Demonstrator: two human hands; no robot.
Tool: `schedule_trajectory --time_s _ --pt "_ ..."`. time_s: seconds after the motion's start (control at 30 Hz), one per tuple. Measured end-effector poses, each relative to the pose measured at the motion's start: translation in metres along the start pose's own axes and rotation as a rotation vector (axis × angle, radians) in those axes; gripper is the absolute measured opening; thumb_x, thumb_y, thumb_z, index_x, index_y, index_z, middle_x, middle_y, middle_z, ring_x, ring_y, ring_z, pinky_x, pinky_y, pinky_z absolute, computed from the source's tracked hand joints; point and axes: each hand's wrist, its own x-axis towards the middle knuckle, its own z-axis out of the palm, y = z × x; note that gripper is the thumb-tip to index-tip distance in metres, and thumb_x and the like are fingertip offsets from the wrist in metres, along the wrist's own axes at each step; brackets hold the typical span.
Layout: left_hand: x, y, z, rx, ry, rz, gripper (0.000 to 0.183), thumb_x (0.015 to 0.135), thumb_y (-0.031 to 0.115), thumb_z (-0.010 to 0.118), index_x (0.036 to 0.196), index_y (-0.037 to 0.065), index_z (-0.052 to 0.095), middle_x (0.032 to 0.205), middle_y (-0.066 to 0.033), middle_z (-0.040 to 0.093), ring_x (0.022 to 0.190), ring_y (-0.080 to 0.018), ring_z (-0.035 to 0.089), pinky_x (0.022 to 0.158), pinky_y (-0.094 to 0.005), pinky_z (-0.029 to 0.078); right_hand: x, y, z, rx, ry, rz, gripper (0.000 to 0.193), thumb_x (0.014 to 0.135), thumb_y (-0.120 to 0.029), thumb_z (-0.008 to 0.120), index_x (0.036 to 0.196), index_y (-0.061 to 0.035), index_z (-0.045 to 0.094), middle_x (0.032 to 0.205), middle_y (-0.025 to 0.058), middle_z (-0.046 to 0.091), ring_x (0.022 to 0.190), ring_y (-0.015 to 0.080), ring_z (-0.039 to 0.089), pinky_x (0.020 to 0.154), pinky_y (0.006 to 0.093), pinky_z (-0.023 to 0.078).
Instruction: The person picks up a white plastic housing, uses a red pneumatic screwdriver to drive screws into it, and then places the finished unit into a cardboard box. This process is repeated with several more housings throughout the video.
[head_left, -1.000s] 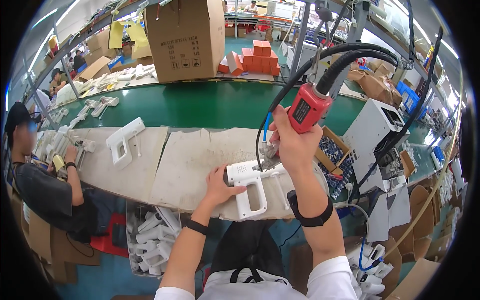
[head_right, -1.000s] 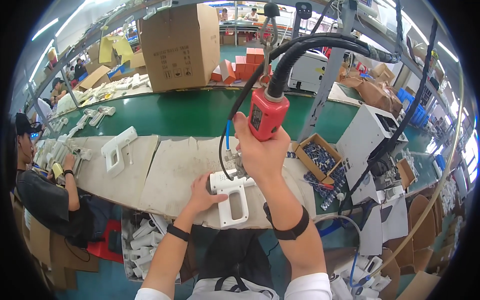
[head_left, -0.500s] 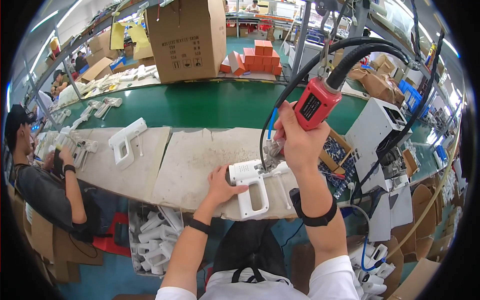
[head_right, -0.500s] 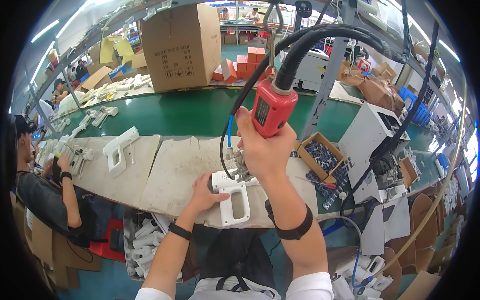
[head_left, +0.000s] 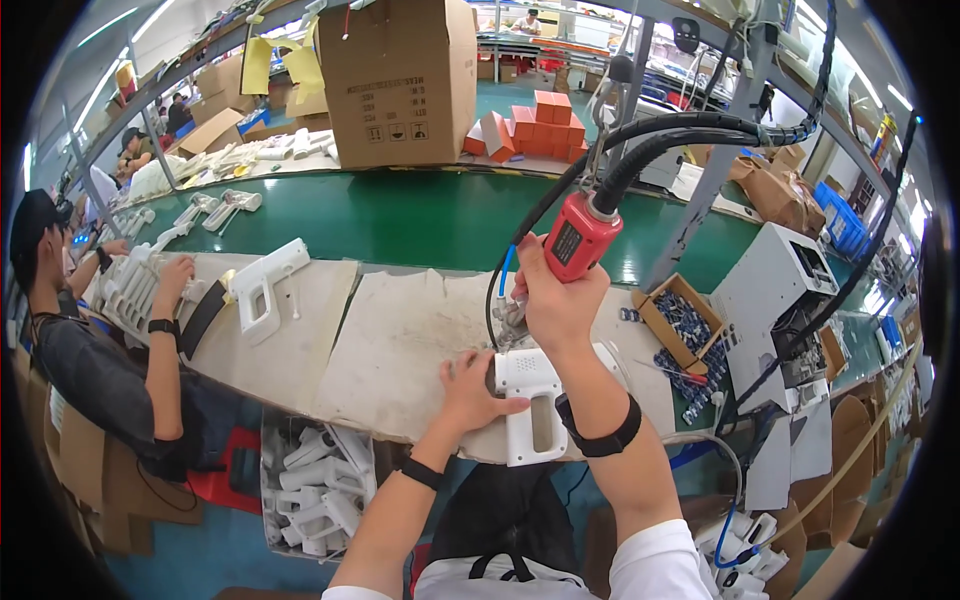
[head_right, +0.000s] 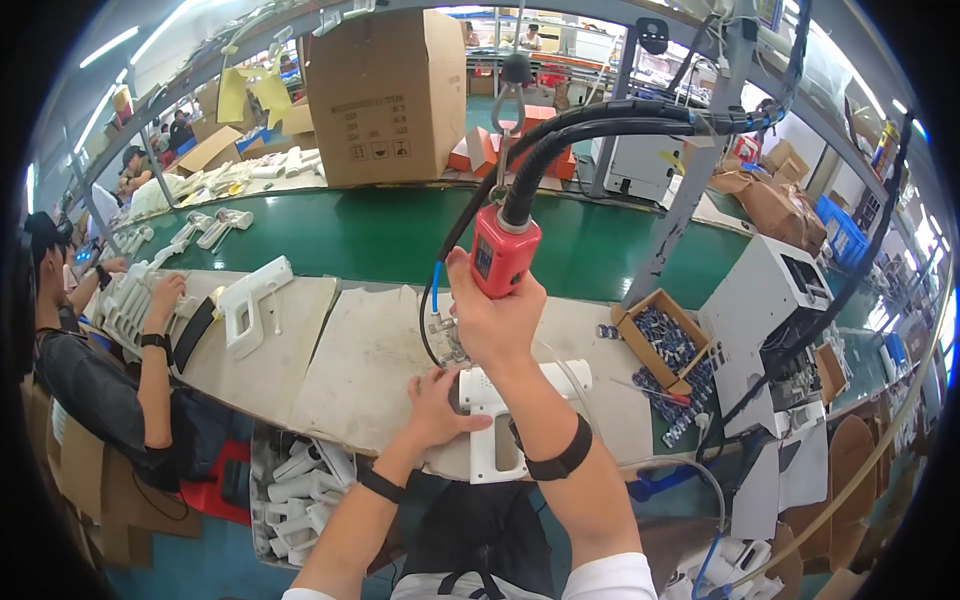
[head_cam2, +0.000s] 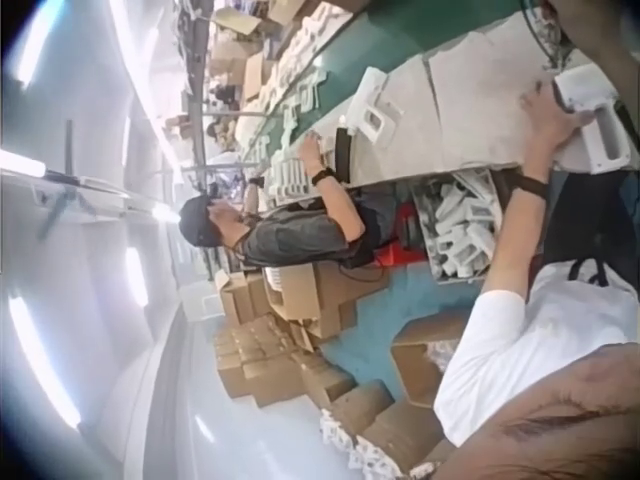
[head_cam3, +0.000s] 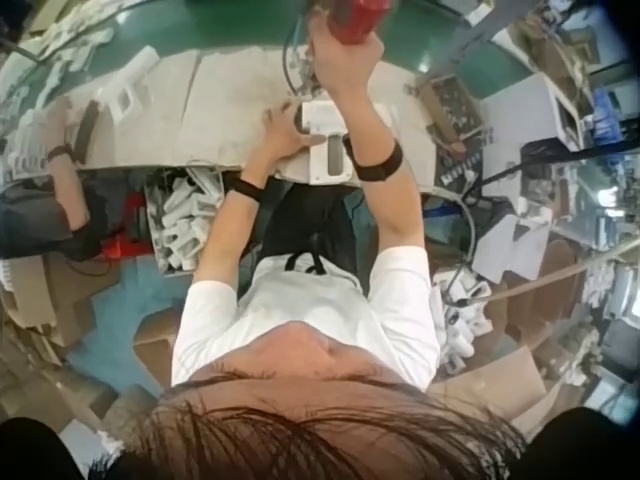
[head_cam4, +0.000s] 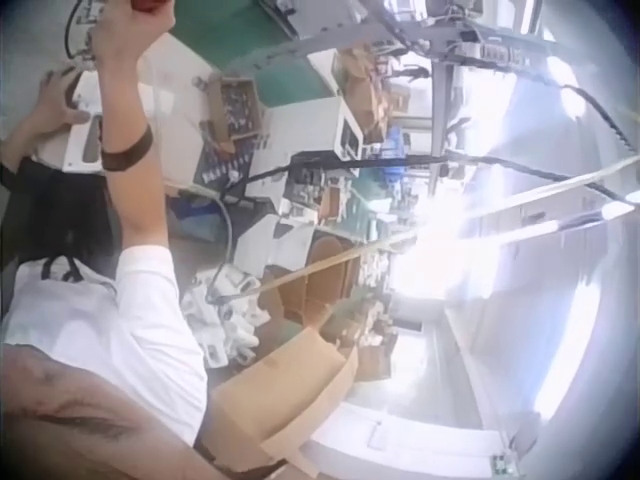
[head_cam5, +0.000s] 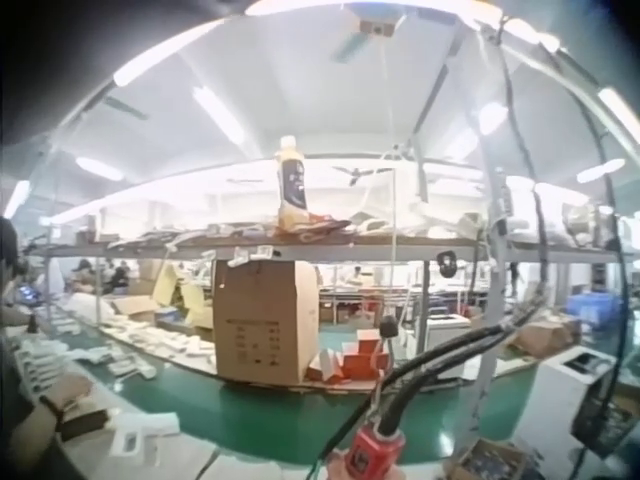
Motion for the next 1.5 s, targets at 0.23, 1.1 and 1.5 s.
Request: schedule_trajectory --time_s 0.23,1.1,1.5 --pt "0.000 0.002 -0.005 -0.035 -0.028 -0.048 0.109 0.053 0.069 0.075 0.128 -0.005 0.045 0.131 -0.0276 0.043 0.135 -0.0337 0.025 0.109 -0.0513 0.002 0.002 0.023 0.004 -0.004 -0.016 0.023 0.019 0.086 -0.016 0.068 0.080 0.0000 0.060 0.058 0.0030 0.057 0.046 0.0091 0.053 0.043 0.0233 0.042" --pt "-0.001 -0.001 0.006 0.189 -0.075 0.000 0.111 0.060 0.073 0.067 0.137 -0.001 0.038 0.137 -0.0162 0.044 0.135 -0.0306 0.027 0.109 -0.0547 0.003 -0.025 -0.005 -0.002 -0.092 -0.091 -0.023 0.019 0.087 -0.016 0.068 0.081 0.0005 0.059 0.058 0.0026 0.057 0.046 0.0088 0.053 0.043 0.0228 0.040" --pt "0.001 -0.002 0.011 0.184 -0.037 -0.004 0.107 0.058 0.068 0.072 0.139 0.007 0.039 0.136 -0.0176 0.045 0.133 -0.0318 0.030 0.110 -0.0535 0.003 -0.029 0.024 -0.003 -0.145 -0.137 -0.063 0.011 0.085 -0.009 0.065 0.081 0.0003 0.060 0.060 0.0021 0.058 0.048 0.0087 0.053 0.044 0.0239 0.041"
